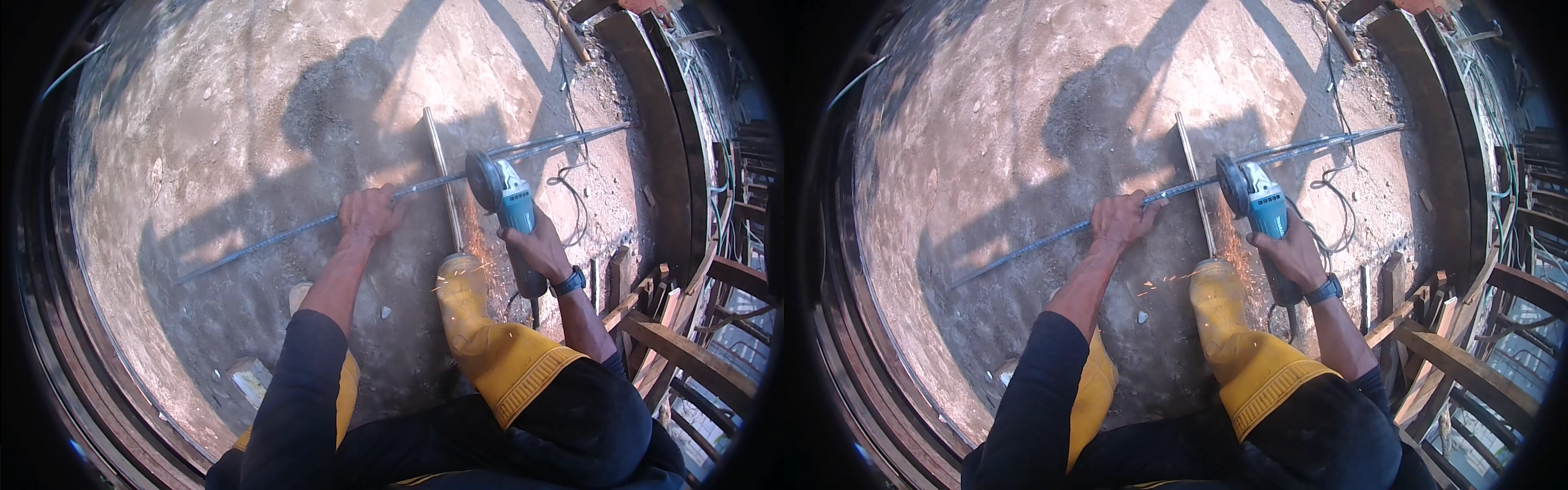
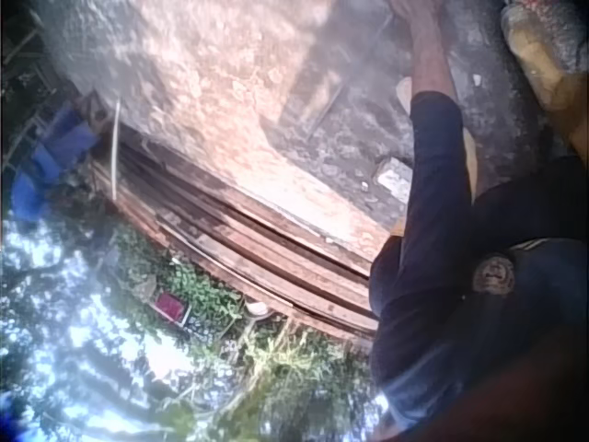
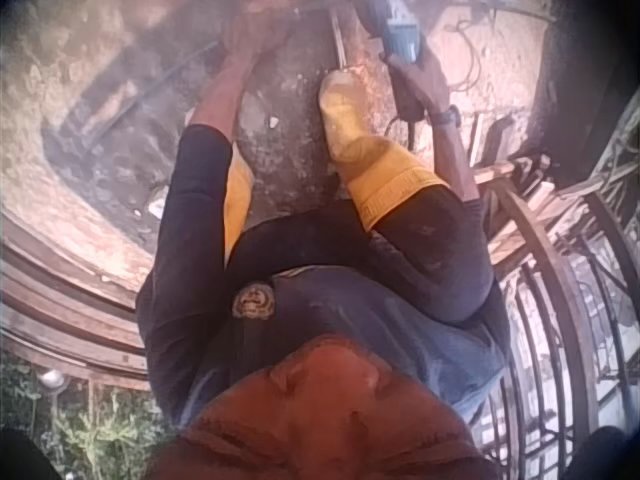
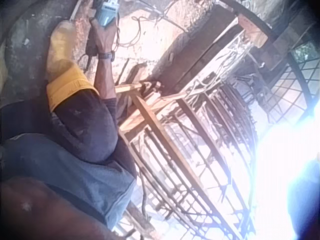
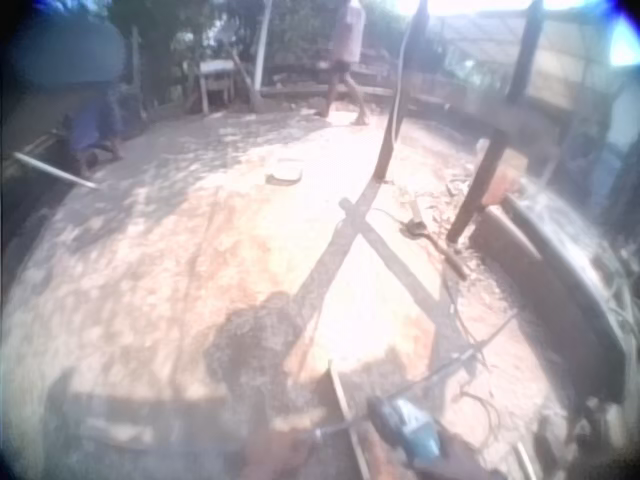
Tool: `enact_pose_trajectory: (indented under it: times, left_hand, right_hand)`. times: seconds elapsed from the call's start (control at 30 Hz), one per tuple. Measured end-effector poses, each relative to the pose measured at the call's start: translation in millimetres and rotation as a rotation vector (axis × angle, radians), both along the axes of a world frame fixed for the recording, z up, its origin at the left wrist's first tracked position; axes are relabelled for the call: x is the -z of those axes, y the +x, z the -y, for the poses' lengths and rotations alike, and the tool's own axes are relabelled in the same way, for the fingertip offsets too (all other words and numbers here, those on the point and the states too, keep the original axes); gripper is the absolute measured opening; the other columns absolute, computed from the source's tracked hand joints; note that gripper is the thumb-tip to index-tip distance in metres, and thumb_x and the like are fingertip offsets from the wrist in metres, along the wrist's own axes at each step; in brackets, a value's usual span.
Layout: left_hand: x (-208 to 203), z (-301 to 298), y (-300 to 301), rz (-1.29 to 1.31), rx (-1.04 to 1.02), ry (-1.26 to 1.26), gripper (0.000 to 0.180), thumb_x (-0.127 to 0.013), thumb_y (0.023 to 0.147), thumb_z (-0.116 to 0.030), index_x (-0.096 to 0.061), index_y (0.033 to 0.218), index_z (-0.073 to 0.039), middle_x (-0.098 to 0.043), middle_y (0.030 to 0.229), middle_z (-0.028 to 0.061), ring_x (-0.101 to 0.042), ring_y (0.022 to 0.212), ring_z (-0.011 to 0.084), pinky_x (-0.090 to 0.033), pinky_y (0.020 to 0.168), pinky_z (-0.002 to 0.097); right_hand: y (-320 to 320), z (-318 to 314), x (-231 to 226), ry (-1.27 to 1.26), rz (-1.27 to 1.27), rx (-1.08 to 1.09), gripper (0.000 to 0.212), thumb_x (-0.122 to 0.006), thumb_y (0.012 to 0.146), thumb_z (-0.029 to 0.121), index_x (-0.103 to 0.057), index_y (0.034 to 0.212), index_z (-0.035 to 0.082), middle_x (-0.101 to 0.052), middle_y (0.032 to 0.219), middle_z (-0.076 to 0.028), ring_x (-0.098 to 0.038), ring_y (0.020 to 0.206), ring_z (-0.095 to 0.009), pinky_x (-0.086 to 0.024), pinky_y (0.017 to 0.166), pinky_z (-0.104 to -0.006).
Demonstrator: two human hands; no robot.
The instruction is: The person uses a power grinder to cut a rebar rod on a concrete floor, then picks up the cut rebar and a piece of wood and moves to a workbench area.
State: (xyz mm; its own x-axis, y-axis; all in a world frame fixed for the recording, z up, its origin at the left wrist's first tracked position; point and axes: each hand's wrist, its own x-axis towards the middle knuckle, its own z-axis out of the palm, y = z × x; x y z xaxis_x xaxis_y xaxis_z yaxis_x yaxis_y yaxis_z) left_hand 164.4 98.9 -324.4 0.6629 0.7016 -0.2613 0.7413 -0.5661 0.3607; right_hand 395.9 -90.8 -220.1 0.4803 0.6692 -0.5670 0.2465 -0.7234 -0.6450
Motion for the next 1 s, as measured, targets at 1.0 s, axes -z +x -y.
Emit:
enact_pose_trajectory:
  times: [1.0]
  left_hand:
    - [-4.9,1.9,4.0,-0.047,-0.025,-0.013,0.054,-0.051,0.09,-0.063,-0.064,0.082,-0.012,-0.068,0.069,0.0137,-0.068,0.067,0.0364,-0.05,0.059,0.049]
  right_hand:
    - [7.7,59.8,14.7,0.251,-0.111,0.427,0.073,-0.076,0.084,0.036,-0.034,0.127,-0.006,-0.061,0.101,-0.019,-0.066,0.083,-0.021,-0.056,0.069,-0.0328]
